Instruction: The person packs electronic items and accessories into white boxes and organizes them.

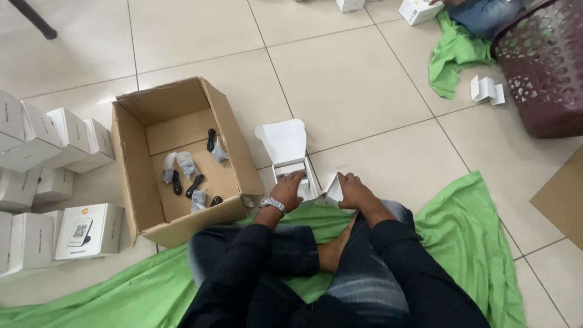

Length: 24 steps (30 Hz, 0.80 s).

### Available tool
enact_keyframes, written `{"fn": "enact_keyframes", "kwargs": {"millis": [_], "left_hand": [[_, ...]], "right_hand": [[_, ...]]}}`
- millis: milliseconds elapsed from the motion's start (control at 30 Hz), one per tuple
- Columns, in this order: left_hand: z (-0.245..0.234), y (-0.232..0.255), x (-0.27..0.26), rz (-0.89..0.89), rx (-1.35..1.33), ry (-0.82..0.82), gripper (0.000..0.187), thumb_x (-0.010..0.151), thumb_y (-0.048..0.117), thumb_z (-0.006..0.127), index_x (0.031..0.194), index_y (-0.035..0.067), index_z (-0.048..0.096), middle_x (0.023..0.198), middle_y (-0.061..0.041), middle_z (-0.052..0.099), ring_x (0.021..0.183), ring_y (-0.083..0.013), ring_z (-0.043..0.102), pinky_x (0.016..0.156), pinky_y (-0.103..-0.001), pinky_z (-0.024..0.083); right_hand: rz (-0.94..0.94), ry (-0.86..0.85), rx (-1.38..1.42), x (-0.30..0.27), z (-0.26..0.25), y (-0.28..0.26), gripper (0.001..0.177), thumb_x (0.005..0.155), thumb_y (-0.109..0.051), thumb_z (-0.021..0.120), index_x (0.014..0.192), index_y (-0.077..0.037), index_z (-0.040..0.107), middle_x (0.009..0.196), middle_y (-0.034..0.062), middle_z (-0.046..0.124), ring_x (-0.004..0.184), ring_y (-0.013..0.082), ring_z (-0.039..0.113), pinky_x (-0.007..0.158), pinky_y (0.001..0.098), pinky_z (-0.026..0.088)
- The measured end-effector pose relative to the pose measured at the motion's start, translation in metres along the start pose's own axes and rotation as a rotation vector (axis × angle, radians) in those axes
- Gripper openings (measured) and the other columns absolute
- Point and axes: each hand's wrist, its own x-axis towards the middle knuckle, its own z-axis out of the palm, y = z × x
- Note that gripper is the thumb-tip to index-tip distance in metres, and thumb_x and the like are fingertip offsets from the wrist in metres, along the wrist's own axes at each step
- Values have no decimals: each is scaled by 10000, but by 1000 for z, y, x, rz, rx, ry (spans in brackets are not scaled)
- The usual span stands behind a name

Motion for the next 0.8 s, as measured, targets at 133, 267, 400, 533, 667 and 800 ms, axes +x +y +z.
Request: {"fn": "enact_keyframes", "kwargs": {"millis": [133, 267, 400, 533, 667, 800], "left_hand": [[16, 2, -5, 32, -23, -63, 905, 756, 128, 826, 1543, 111, 379, 1545, -157, 476, 1291, -415, 527, 1099, -464, 466], [-8, 24, -8, 123, -59, -27, 977, 703, 124, 868, 1534, 101, 355, 1567, -179, 418, 1326, -427, 486, 1106, -473, 437], [-46, 38, -4, 323, -181, 75, 1086, 624, 111, 898, 1531, 52, 303, 1556, -233, 381, 1359, -456, 427, 1103, -502, 386], [-57, 14, -2, 235, -132, -18, 1033, 627, 115, 921, 1499, 81, 368, 1463, -191, 508, 1322, -412, 499, 1101, -478, 452], [-46, -21, -4, 28, -234, 73, 911, 687, 12, 842, 1494, 79, 424, 1425, -200, 566, 1210, -368, 631, 932, -376, 631], [-52, -16, -12, -292, -425, 45, 935, 701, -16, 849, 1512, 108, 401, 1379, -187, 600, 1198, -309, 683, 946, -379, 613]], "right_hand": [[96, -83, -194, -6, 9, 3, 1089, 653, -185, 846, 1588, -56, 303, 1341, 180, 522, 1232, 400, 535, 956, 502, 537], [19, -97, -127, -24, -58, -32, 1030, 671, -211, 828, 1576, -167, 339, 1356, 135, 522, 1249, 345, 520, 1023, 517, 413], [-298, -108, -13, -32, -110, -81, 1019, 675, -225, 848, 1561, -179, 348, 1311, 124, 544, 1288, 302, 487, 1081, 489, 257], [-390, -51, 23, 1, -95, -82, 949, 678, -239, 838, 1526, -166, 419, 1356, 105, 571, 1264, 314, 517, 1086, 440, 370], [-417, -6, 162, 37, -74, -71, 1047, 601, -216, 892, 1516, -76, 403, 1365, 175, 522, 1254, 384, 491, 1050, 456, 445], [-432, -38, 62, 58, -70, -62, 991, 599, -215, 943, 1463, -82, 476, 1340, 155, 547, 1254, 381, 509, 1081, 436, 445]]}}
